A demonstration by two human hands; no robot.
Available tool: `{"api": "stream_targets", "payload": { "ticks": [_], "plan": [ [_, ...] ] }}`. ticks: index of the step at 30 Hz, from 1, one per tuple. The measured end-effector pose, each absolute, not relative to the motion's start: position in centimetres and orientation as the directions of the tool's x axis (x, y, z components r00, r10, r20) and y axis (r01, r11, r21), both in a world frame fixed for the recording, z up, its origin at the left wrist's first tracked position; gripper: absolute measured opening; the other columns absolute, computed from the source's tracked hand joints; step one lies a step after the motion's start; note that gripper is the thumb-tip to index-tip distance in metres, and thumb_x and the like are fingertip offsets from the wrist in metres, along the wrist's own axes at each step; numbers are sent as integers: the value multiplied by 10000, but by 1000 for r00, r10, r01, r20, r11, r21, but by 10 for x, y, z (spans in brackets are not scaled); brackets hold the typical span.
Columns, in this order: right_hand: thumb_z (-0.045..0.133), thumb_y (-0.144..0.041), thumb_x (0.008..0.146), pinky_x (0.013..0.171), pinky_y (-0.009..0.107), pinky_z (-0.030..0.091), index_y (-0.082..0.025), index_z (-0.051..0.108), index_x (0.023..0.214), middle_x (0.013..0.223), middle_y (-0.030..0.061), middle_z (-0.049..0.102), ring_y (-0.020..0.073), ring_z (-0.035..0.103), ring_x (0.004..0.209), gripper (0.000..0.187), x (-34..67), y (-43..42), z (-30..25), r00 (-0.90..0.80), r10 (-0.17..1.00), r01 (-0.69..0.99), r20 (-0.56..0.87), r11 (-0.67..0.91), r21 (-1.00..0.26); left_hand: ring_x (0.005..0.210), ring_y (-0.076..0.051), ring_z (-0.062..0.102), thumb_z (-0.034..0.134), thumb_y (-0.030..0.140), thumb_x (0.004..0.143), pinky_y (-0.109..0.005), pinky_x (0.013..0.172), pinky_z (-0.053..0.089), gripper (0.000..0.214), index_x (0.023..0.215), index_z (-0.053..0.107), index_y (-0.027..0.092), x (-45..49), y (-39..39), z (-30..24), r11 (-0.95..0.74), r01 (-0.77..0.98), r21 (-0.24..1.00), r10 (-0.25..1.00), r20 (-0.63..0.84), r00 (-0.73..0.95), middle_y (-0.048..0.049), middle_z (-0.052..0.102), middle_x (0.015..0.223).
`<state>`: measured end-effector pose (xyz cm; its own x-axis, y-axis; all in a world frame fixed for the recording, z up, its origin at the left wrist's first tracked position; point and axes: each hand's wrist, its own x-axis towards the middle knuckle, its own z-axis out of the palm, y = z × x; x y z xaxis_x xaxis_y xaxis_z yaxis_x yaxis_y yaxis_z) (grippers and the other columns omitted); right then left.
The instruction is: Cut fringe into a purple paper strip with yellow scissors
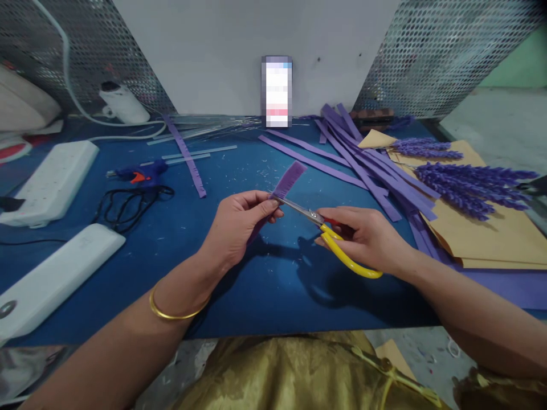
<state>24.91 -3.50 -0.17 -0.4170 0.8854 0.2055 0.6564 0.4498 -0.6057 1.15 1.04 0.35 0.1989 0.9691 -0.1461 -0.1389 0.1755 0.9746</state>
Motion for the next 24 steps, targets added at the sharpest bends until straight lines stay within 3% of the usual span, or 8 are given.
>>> {"api": "stream_targets", "payload": {
  "ticks": [17, 24],
  "plan": [
    [680, -458, 875, 578, 240, 398, -172, 733, 1050, 847, 49, 684, 151, 541, 663, 340, 250, -36, -4, -383, 909, 634, 162, 386, -670, 657, -135, 636, 804, 301, 733, -237, 675, 492, 125, 764, 763, 187, 10, 9, 4, 128, -109, 986, 982, -110, 155, -20, 725, 692],
    [652, -486, 889, 546, 230, 370, -159, 726, 938, 772, 16, 627, 136, 495, 639, 339, 247, -37, 2, -393, 917, 556, 65, 294, -778, 578, -110, 596, 816, 284, 695, -223, 620, 472, 132, 681, 732, 182, 10, 11, 10, 244, -178, 953, 955, -205, 213, -3, 680, 622]
  ]
}}
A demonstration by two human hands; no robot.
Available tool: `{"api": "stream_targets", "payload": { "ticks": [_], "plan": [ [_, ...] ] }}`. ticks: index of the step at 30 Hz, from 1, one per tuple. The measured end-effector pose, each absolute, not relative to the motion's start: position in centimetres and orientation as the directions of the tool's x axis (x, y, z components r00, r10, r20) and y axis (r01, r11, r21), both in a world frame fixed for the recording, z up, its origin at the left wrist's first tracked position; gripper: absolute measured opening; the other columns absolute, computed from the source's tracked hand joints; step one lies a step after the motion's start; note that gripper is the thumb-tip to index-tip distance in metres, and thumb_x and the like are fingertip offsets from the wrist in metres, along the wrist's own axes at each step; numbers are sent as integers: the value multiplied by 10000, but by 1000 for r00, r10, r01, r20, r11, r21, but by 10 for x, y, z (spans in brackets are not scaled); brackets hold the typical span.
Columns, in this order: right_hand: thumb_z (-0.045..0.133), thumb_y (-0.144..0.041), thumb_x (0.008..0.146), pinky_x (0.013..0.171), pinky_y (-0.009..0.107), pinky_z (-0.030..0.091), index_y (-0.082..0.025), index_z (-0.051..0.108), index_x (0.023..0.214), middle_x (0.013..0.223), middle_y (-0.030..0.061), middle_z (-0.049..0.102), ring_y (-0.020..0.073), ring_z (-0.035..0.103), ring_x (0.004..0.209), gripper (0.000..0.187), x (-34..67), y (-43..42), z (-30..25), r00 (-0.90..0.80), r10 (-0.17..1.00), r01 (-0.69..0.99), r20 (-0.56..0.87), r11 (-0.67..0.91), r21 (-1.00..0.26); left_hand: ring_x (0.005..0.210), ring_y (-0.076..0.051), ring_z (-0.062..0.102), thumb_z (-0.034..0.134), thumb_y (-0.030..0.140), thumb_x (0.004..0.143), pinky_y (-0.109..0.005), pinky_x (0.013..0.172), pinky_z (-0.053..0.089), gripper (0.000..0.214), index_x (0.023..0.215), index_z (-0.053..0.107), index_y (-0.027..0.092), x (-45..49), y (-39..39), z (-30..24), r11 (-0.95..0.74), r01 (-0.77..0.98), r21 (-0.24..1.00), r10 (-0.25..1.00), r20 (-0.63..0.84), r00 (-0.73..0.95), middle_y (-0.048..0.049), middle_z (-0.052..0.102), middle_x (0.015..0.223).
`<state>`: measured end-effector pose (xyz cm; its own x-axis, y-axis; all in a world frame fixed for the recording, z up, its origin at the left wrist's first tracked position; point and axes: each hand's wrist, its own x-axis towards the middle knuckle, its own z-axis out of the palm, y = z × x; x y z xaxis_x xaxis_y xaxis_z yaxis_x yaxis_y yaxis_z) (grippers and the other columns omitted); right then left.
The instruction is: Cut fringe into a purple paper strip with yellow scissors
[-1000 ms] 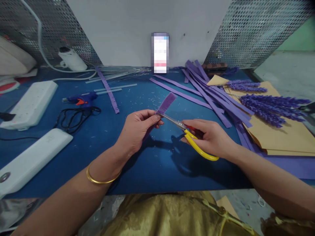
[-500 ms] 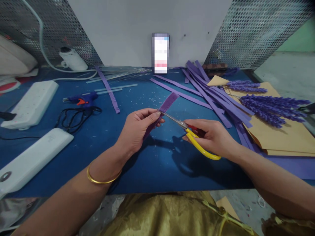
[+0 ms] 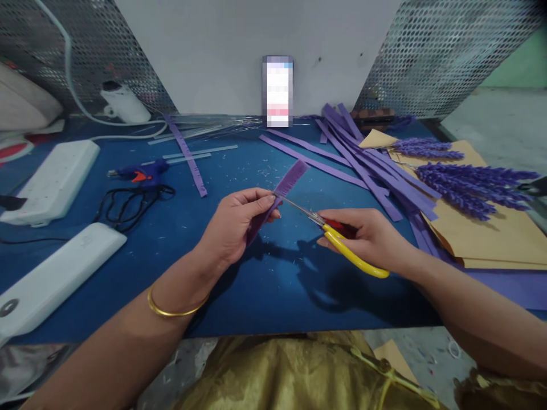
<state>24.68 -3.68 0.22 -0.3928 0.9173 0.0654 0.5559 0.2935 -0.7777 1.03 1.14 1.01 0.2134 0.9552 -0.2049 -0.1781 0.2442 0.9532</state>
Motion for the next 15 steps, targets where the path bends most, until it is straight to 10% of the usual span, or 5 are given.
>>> {"api": "stream_targets", "payload": {
  "ticks": [15],
  "plan": [
    [680, -462, 865, 546, 243, 374, -154, 755, 961, 746, 18, 642, 145, 516, 631, 332, 246, -35, -1, -361, 928, 546, 90, 289, -786, 585, -97, 609, 858, 258, 670, -208, 615, 476, 149, 755, 780, 163, 10, 13, 9, 251, -159, 955, 954, -216, 208, -22, 727, 656]
  ]
}}
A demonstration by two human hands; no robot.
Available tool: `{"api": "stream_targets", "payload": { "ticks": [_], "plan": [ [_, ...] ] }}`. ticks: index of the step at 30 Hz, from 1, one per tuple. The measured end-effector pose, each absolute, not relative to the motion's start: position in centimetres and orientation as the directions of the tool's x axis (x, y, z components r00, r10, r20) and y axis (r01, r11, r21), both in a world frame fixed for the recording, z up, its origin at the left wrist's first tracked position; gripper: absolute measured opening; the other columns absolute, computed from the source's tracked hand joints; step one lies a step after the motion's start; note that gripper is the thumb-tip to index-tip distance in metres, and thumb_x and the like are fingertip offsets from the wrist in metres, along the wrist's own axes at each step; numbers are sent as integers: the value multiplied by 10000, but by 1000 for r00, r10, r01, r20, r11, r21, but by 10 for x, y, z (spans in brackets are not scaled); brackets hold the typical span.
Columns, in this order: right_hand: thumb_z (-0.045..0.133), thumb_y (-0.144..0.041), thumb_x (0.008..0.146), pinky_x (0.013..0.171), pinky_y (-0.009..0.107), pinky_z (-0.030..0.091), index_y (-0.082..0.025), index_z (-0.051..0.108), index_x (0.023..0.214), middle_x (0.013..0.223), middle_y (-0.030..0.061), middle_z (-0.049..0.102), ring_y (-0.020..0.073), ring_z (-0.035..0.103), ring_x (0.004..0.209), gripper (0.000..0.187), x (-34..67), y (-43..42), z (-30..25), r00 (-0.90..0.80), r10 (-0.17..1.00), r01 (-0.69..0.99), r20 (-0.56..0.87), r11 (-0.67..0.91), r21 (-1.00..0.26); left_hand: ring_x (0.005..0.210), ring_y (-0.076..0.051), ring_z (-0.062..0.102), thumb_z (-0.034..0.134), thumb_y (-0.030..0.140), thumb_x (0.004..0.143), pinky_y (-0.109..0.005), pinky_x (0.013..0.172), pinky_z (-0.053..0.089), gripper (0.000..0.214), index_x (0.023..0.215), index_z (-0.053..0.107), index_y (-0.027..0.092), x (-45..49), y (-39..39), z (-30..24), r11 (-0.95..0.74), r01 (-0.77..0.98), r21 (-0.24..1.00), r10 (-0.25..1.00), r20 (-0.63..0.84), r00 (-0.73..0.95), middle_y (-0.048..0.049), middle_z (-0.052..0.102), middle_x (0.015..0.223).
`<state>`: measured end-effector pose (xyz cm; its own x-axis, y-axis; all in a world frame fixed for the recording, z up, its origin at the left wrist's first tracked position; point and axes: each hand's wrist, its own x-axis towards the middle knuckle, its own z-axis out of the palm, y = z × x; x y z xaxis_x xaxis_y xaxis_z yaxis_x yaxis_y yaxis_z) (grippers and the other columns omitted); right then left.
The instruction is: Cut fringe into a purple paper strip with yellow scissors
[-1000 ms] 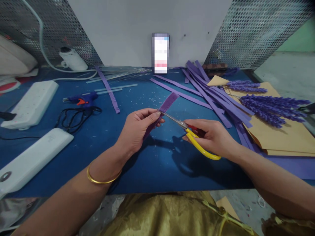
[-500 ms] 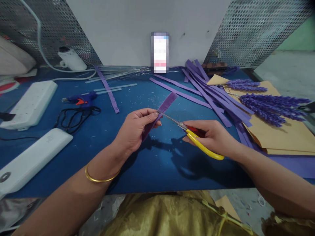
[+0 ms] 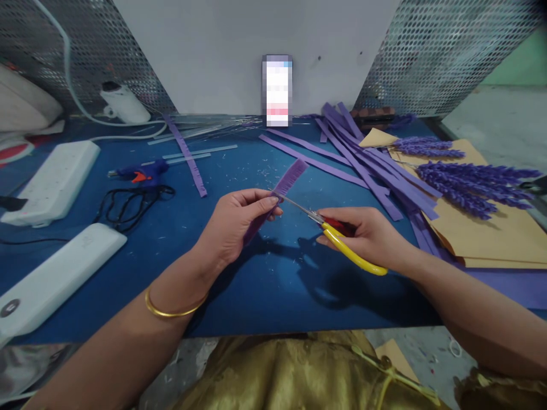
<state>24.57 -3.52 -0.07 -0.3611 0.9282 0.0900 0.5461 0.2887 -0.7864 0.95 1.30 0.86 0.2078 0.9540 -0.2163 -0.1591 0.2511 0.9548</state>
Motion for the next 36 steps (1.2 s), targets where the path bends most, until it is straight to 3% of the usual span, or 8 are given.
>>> {"api": "stream_targets", "payload": {
  "ticks": [5, 14, 22, 29, 36],
  "plan": [
    [673, -475, 876, 567, 237, 377, -156, 738, 1010, 838, 31, 652, 132, 512, 644, 353, 247, -34, -4, -371, 922, 571, 113, 322, -755, 605, -89, 617, 849, 244, 683, -184, 613, 472, 129, 761, 783, 166, 9, 14, 8, 237, -159, 958, 957, -202, 209, -16, 734, 664],
    [675, -503, 866, 546, 243, 385, -177, 721, 1130, 815, 36, 690, 146, 543, 616, 422, 248, -34, -5, -356, 924, 622, 140, 346, -702, 602, -102, 610, 850, 257, 676, -203, 604, 475, 136, 750, 782, 166, 8, 13, 7, 210, -146, 967, 965, -182, 187, -20, 725, 651],
    [711, -471, 846, 574, 255, 418, -194, 715, 1115, 914, 62, 721, 155, 576, 647, 386, 249, -34, -8, -355, 913, 656, 202, 397, -642, 635, -115, 621, 841, 262, 679, -219, 639, 490, 136, 750, 781, 163, 11, 12, 8, 159, -141, 977, 979, -138, 148, -22, 721, 661],
    [685, -502, 867, 574, 260, 416, -190, 714, 1108, 966, 73, 728, 164, 603, 669, 395, 248, -35, -7, -370, 911, 620, 184, 390, -681, 641, -115, 618, 831, 281, 693, -223, 650, 484, 139, 766, 780, 174, 10, 12, 6, 116, -113, 987, 985, -100, 139, -15, 722, 675],
    [662, -489, 884, 566, 248, 394, -175, 719, 1098, 886, 56, 708, 149, 563, 642, 384, 248, -35, -4, -389, 906, 616, 166, 390, -685, 643, -119, 616, 826, 271, 694, -231, 659, 486, 132, 767, 777, 172, 10, 12, 6, 93, -108, 990, 987, -78, 140, -16, 720, 677]
  ]
}}
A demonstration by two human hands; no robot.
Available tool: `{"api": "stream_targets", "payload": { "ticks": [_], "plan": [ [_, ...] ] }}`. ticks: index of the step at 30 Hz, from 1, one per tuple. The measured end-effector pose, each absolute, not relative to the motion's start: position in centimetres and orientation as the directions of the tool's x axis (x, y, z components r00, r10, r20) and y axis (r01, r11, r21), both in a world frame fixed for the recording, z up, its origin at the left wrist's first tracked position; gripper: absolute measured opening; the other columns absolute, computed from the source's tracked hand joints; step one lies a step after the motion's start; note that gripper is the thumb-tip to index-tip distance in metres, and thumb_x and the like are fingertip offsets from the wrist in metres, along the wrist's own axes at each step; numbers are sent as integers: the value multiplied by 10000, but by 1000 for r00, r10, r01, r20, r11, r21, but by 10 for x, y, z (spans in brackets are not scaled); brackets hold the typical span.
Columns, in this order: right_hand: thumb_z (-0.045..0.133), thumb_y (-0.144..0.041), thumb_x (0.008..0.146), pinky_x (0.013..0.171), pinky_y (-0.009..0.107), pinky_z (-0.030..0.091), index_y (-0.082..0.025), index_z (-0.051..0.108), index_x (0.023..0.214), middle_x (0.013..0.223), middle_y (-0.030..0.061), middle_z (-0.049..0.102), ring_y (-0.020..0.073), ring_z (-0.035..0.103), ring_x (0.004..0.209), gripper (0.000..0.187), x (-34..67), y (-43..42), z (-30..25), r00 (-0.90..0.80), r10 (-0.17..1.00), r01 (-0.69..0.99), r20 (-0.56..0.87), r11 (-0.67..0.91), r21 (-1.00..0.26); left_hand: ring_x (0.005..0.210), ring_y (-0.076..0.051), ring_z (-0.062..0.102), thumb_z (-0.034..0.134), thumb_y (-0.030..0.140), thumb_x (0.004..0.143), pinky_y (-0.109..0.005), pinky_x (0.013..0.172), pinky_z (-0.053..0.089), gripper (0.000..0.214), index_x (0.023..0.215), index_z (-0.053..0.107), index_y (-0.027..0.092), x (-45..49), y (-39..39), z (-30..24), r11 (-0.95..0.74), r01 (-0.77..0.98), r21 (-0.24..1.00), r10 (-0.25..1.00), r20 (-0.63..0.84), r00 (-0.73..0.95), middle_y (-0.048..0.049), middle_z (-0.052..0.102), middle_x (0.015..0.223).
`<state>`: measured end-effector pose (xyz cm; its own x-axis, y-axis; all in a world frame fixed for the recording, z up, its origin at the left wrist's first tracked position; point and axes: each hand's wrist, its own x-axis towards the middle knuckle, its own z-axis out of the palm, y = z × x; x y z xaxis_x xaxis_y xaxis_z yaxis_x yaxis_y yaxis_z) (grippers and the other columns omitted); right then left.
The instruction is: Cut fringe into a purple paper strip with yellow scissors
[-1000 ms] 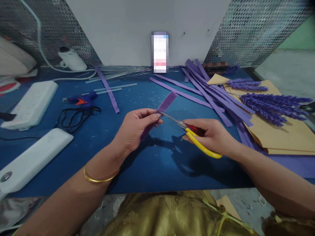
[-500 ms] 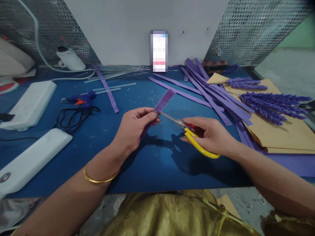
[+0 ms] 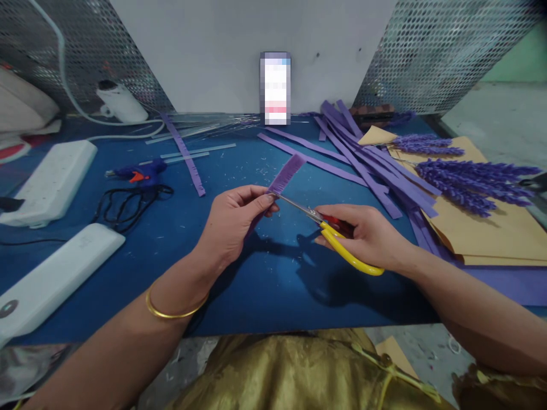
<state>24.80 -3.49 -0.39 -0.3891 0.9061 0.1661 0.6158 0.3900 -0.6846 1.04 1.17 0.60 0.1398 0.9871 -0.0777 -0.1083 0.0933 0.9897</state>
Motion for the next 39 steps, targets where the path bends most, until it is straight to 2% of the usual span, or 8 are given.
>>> {"api": "stream_targets", "payload": {
  "ticks": [12, 24, 33, 39],
  "plan": [
    [648, -464, 903, 563, 246, 363, -159, 721, 1056, 807, 40, 643, 136, 485, 627, 348, 248, -36, 0, -411, 895, 635, 172, 417, -650, 639, -108, 619, 829, 262, 701, -214, 648, 483, 118, 752, 772, 172, 11, 12, 7, 142, -143, 980, 982, -121, 147, -14, 720, 666],
    [657, -443, 897, 577, 245, 382, -168, 721, 1086, 800, 43, 651, 137, 490, 623, 340, 246, -34, -1, -419, 890, 640, 181, 431, -637, 614, -125, 613, 829, 294, 688, -243, 636, 483, 146, 729, 758, 173, 11, 11, 7, 177, -103, 979, 972, -157, 173, -27, 717, 669],
    [649, -472, 900, 578, 243, 385, -173, 723, 1044, 835, 40, 669, 144, 529, 647, 339, 247, -36, -2, -405, 901, 632, 154, 398, -665, 606, -114, 612, 842, 283, 678, -228, 629, 479, 152, 752, 768, 174, 11, 11, 8, 207, -147, 967, 965, -177, 192, -18, 718, 668],
    [651, -478, 898, 571, 237, 383, -171, 721, 1048, 825, 39, 662, 141, 512, 645, 349, 249, -35, -2, -397, 904, 635, 157, 395, -664, 628, -122, 627, 806, 295, 726, -228, 646, 486, 124, 761, 769, 181, 10, 11, 7, 181, -132, 975, 970, -155, 186, -20, 727, 685]
  ]
}}
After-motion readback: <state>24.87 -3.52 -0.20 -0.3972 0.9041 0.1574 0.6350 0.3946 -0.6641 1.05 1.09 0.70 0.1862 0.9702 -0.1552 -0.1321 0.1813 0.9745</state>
